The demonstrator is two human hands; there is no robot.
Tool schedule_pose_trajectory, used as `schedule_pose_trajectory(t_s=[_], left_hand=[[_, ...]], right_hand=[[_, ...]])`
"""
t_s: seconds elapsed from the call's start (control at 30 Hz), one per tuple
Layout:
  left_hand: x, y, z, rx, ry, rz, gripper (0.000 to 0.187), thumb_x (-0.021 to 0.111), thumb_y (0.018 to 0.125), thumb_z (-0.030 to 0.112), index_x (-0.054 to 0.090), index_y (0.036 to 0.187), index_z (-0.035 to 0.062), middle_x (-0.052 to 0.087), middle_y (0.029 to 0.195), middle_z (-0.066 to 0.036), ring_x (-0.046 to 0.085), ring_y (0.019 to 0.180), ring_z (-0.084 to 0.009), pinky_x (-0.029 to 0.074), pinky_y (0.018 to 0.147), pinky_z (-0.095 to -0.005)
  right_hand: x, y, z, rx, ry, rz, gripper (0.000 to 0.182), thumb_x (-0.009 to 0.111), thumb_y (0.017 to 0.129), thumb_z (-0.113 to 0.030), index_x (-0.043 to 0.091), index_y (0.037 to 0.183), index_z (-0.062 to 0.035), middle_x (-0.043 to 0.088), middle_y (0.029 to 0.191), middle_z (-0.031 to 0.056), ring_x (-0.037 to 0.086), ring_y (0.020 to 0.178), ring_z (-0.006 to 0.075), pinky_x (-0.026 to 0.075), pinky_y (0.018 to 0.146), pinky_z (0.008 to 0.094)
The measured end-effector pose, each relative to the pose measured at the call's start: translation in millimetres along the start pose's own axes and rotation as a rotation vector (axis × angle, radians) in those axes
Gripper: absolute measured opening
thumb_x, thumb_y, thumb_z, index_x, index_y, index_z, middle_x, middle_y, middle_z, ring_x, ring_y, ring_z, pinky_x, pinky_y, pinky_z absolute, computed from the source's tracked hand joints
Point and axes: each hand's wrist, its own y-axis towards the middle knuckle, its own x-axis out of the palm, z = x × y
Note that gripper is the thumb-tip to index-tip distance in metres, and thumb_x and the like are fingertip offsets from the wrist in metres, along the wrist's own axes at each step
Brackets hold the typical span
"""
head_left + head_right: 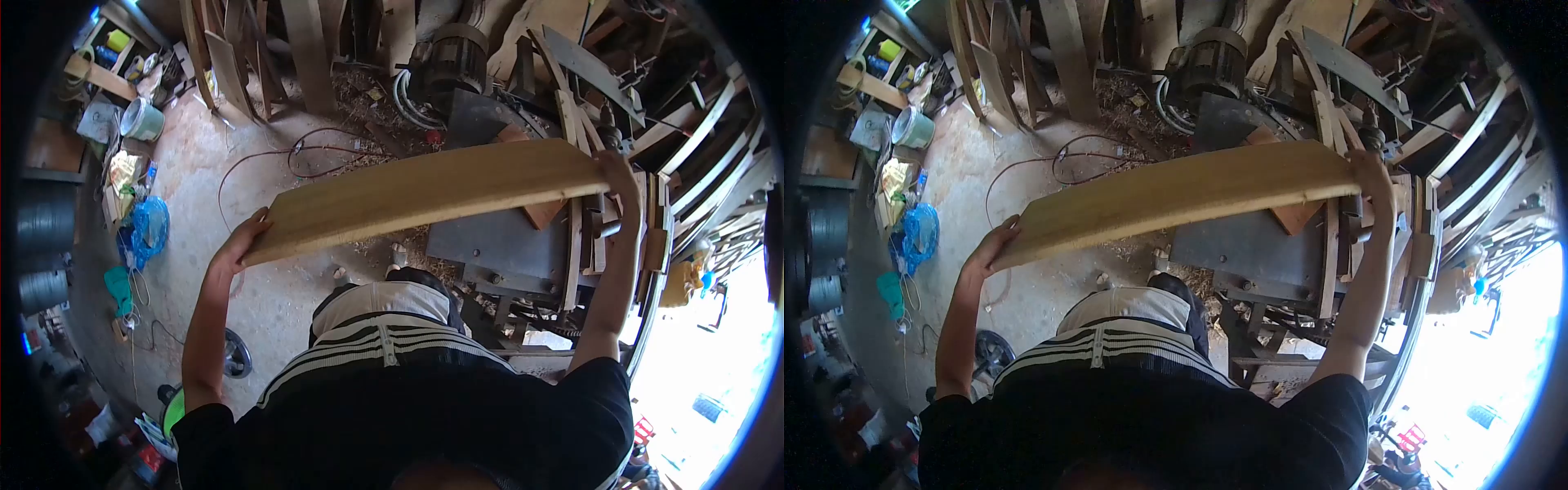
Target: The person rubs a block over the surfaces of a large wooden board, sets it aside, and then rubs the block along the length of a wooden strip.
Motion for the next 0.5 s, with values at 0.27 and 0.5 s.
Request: schedule_pose_trajectory(t_s=[0.27,0.5], left_hand=[[6.7,-4.1,70.8,0.104,-0.711,-0.145,0.06,0.052,0.093,0.05,0.051,0.124,-0.0022,0.061,0.113,-0.016,0.067,0.09,-0.0245,0.061,0.073,-0.0343],[9.9,1.3,87.9,0.192,-0.929,-0.115,0.072,0.046,0.092,0.059,0.048,0.126,-0.0041,0.059,0.112,-0.023,0.065,0.094,-0.0278,0.059,0.082,-0.0378]], right_hand=[[-29.9,29.0,-68.5,0.575,0.475,0.209,0.044,0.05,0.092,-0.046,0.073,0.093,-0.008,0.068,0.078,0.0072,0.066,0.069,0.0209,0.05,0.049,0.0315],[-49.8,55.3,-95.0,0.564,0.335,0.401,0.068,0.04,0.087,-0.066,0.072,0.086,-0.0056,0.068,0.076,0.0141,0.068,0.059,0.0263,0.055,0.063,0.0355]])
